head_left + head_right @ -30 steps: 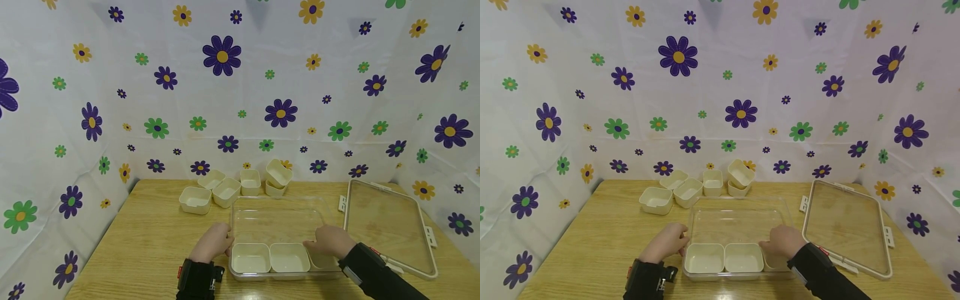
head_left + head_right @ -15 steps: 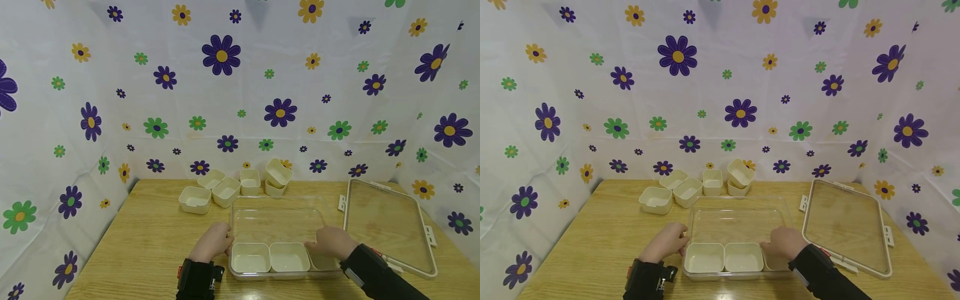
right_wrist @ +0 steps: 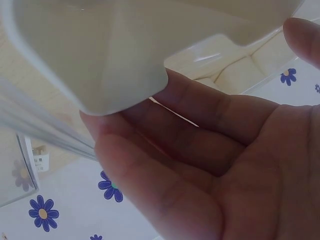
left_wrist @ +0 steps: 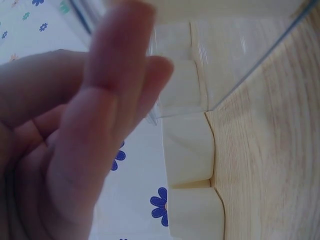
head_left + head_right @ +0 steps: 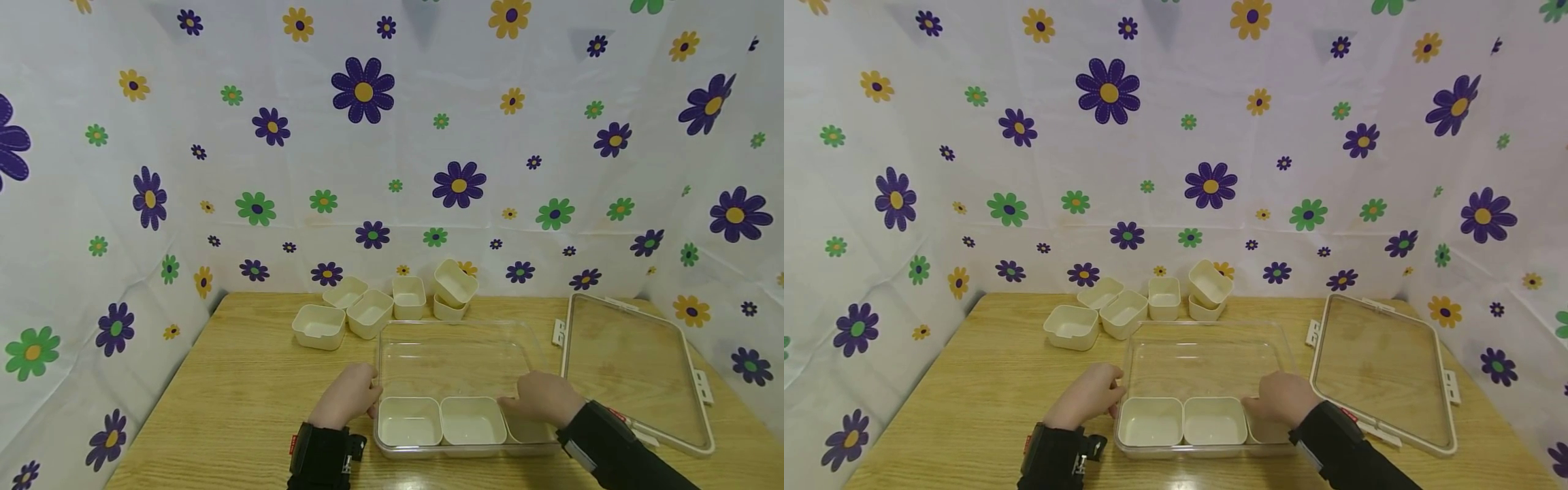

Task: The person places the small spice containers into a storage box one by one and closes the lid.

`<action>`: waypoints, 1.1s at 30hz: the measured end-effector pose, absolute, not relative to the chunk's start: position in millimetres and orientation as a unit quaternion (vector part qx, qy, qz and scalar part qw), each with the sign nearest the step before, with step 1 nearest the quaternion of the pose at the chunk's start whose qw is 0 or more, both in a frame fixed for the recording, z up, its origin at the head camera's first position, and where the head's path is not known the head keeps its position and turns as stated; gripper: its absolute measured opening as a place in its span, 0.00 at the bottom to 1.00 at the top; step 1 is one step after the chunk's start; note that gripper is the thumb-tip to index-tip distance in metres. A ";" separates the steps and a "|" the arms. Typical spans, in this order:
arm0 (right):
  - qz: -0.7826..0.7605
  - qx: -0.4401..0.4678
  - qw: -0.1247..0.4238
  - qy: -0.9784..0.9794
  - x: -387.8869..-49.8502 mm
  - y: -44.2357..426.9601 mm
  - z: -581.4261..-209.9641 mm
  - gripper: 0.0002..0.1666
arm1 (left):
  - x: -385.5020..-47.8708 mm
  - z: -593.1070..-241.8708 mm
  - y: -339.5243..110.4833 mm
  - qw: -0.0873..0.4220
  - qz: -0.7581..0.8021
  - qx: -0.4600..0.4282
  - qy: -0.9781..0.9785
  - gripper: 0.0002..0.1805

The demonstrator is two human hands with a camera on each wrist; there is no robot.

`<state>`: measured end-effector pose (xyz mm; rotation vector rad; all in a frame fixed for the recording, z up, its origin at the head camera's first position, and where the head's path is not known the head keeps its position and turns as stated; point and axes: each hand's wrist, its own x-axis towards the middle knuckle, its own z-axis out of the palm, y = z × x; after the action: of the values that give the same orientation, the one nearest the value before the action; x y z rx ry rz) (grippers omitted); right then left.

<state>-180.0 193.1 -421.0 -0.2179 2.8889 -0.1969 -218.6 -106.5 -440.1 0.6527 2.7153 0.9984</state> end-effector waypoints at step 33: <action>-0.080 -0.119 0.000 0.990 -238.5 176.4 -398.7 0.23 | -220.8 -441.4 -109.0 0.120 0.348 0.203 0.907 0.12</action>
<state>-238.5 176.4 -398.7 -0.3739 3.1100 -0.2504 -220.8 -109.0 -441.4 0.5940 2.6509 1.0169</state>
